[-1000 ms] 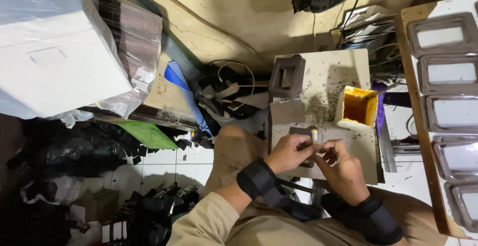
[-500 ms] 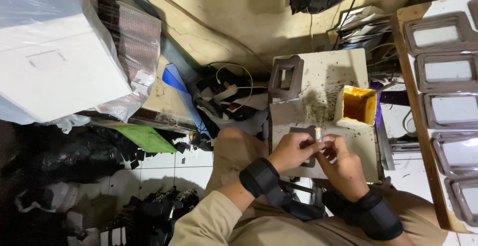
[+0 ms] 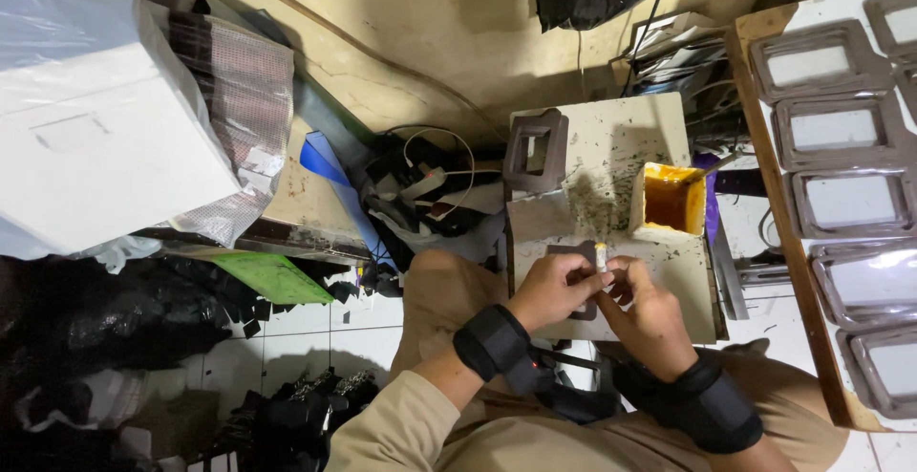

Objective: Applying glue to the edges of small leather frames for assembly using a manual applicator.

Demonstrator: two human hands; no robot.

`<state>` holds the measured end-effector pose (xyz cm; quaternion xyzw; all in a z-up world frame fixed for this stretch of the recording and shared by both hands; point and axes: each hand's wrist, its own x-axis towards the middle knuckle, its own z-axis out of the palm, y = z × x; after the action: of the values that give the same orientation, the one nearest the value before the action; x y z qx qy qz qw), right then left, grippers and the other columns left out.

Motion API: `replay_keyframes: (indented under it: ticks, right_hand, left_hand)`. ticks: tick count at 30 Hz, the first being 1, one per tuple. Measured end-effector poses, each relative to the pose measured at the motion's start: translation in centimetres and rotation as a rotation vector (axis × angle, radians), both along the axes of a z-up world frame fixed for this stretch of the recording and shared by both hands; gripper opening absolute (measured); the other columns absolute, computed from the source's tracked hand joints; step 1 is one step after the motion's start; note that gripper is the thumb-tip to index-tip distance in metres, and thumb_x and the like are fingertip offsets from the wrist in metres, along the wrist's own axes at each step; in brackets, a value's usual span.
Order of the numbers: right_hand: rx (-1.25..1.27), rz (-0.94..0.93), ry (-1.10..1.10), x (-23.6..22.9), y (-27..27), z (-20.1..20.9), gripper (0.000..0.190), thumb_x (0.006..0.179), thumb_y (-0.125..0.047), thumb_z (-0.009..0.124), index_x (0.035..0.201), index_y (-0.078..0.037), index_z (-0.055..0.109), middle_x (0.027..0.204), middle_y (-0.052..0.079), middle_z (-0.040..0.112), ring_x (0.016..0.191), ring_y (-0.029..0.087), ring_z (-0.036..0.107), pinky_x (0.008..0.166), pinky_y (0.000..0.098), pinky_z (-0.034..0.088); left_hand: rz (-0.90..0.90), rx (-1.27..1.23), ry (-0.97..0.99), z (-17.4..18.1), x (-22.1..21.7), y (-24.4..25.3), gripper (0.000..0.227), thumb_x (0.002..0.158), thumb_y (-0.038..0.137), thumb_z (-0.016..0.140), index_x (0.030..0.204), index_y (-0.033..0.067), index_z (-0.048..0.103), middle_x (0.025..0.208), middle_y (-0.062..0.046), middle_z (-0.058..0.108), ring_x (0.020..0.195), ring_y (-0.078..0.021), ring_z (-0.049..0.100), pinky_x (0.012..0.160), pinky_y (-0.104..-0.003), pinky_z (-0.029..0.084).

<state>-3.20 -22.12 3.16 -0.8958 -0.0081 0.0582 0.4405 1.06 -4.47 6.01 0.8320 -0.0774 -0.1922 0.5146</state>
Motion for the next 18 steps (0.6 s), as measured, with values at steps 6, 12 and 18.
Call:
replay_keyframes:
  ticks: [6, 12, 18]
  right_hand:
    - [0.016, 0.031, -0.089, 0.0, 0.0, 0.2, 0.037, 0.091, -0.019, 0.072, 0.123, -0.017, 0.055, 0.085, 0.001, 0.075, 0.061, 0.019, 0.070, 0.063, 0.0350, 0.053]
    - [-0.013, 0.029, -0.009, 0.0, -0.1, 0.4, 0.040, 0.089, -0.022, 0.073, 0.123, -0.020, 0.055, 0.083, 0.000, 0.077, 0.061, 0.022, 0.071, 0.064, 0.0374, 0.053]
    - [-0.012, 0.070, -0.071, -0.2, -0.1, 0.9, 0.038, 0.091, -0.024, 0.073, 0.122, -0.015, 0.054, 0.089, 0.002, 0.074, 0.060, 0.019, 0.067, 0.057, 0.0360, 0.053]
  left_hand:
    - [0.018, -0.017, 0.084, 0.9, -0.1, 0.1, 0.030, 0.094, 0.036, 0.072, 0.079, 0.0107, 0.067, 0.067, -0.002, 0.067, 0.058, -0.0134, 0.063, 0.054, -0.030, 0.047]
    - [-0.010, 0.009, -0.034, 0.3, -0.1, 0.1, 0.034, 0.095, 0.038, 0.071, 0.076, 0.0096, 0.065, 0.068, -0.002, 0.063, 0.062, -0.0137, 0.055, 0.058, -0.033, 0.041]
    - [-0.020, -0.011, -0.034, 0.3, -0.1, 0.4, 0.038, 0.097, 0.037, 0.069, 0.073, 0.0094, 0.061, 0.064, -0.001, 0.056, 0.058, -0.0126, 0.049, 0.055, -0.032, 0.037]
